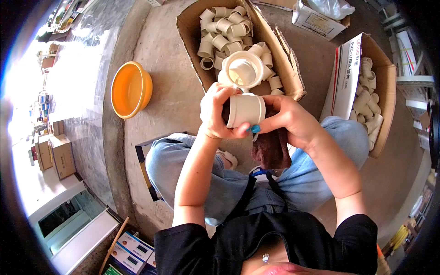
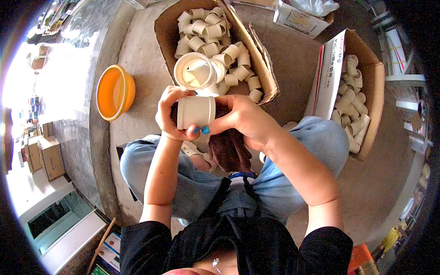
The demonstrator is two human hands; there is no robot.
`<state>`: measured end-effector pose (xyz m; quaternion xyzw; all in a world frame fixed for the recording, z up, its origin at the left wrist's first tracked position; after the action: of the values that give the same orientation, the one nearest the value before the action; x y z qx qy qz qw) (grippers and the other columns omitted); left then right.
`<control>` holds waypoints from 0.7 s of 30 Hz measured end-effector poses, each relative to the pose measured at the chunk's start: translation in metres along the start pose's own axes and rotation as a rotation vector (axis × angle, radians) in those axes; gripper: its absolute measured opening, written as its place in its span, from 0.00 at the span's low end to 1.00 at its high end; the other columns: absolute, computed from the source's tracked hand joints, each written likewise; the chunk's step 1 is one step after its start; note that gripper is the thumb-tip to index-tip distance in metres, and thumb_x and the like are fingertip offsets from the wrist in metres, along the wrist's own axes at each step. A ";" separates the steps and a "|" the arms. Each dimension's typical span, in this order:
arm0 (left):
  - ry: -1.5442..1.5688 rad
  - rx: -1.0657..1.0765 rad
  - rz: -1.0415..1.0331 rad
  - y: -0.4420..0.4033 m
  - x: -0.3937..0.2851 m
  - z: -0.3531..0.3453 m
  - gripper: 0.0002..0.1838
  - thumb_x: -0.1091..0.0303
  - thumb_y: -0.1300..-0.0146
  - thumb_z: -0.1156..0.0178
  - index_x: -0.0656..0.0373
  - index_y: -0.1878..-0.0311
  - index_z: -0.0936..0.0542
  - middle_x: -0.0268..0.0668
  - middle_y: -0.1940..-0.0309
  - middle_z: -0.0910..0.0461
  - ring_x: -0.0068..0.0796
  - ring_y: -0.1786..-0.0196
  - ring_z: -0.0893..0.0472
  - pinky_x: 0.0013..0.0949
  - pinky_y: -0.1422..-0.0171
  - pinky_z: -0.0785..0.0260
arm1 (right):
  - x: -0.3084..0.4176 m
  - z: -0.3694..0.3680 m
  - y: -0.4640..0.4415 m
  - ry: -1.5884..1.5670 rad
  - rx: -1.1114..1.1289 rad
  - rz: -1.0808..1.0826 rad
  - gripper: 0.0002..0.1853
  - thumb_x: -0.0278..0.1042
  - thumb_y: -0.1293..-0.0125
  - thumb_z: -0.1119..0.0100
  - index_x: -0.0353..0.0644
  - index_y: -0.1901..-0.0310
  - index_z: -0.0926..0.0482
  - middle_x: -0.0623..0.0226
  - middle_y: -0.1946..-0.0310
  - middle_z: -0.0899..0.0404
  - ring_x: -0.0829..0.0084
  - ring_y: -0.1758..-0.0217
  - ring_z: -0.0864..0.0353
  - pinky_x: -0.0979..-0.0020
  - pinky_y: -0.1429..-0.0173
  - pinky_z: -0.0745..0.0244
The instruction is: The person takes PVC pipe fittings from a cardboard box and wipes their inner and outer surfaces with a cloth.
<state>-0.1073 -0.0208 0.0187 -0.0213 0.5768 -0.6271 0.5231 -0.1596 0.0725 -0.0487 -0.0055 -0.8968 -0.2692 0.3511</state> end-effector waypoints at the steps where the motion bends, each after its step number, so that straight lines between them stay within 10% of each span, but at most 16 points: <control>1: -0.014 0.028 -0.048 -0.002 -0.003 -0.001 0.33 0.50 0.56 0.34 0.68 0.56 0.31 0.45 0.71 0.24 0.38 0.71 0.25 0.38 0.63 0.31 | -0.001 0.000 0.000 -0.016 0.010 -0.016 0.21 0.19 0.55 0.40 0.28 0.55 0.26 0.63 0.64 0.22 0.77 0.65 0.24 0.75 0.58 0.28; 6: 0.065 -0.238 0.302 0.002 0.025 0.004 0.37 0.46 0.54 0.34 0.66 0.53 0.37 0.46 0.63 0.29 0.34 0.64 0.26 0.34 0.60 0.31 | 0.040 0.007 0.006 0.405 -0.147 0.437 0.21 0.25 0.54 0.37 0.30 0.55 0.26 0.60 0.64 0.21 0.75 0.65 0.22 0.73 0.56 0.28; 10: 0.367 0.130 1.062 0.031 0.053 -0.022 0.26 0.62 0.46 0.39 0.64 0.49 0.37 0.44 0.61 0.27 0.26 0.70 0.25 0.29 0.66 0.31 | 0.077 -0.021 0.037 1.152 -0.361 0.902 0.22 0.23 0.56 0.37 0.34 0.55 0.28 0.60 0.62 0.24 0.67 0.58 0.24 0.69 0.52 0.29; 12: 0.788 -0.064 1.173 0.040 0.057 -0.027 0.30 0.44 0.40 0.51 0.63 0.47 0.34 0.41 0.60 0.26 0.28 0.63 0.24 0.31 0.61 0.30 | 0.075 -0.039 0.048 1.357 -0.340 1.142 0.23 0.21 0.59 0.36 0.36 0.56 0.27 0.58 0.62 0.25 0.55 0.55 0.28 0.61 0.50 0.31; 14: 0.999 -0.351 1.409 0.049 0.060 -0.026 0.38 0.32 0.39 0.63 0.60 0.47 0.31 0.39 0.60 0.24 0.30 0.58 0.23 0.34 0.54 0.30 | 0.058 -0.055 0.048 1.633 -0.237 1.225 0.18 0.32 0.56 0.36 0.41 0.60 0.25 0.65 0.57 0.26 0.64 0.51 0.30 0.60 0.45 0.37; 21: 0.447 -0.212 1.202 0.046 0.062 -0.010 0.27 0.45 0.32 0.64 0.61 0.58 0.25 0.37 0.66 0.24 0.25 0.64 0.25 0.27 0.56 0.32 | 0.060 -0.056 0.038 1.752 -0.352 1.274 0.12 0.34 0.49 0.46 0.44 0.61 0.22 0.70 0.56 0.27 0.70 0.54 0.30 0.67 0.53 0.34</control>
<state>-0.1121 -0.0463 -0.0546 0.3846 0.6419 -0.1541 0.6452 -0.1622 0.0672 0.0415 -0.3246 -0.1182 -0.0734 0.9356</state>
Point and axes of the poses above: each hand's wrist, its own y-axis away from the middle knuckle, its own z-axis out of the back of the hand, x = y × z, the point moved 10 cm from there along -y, towards the middle knuckle
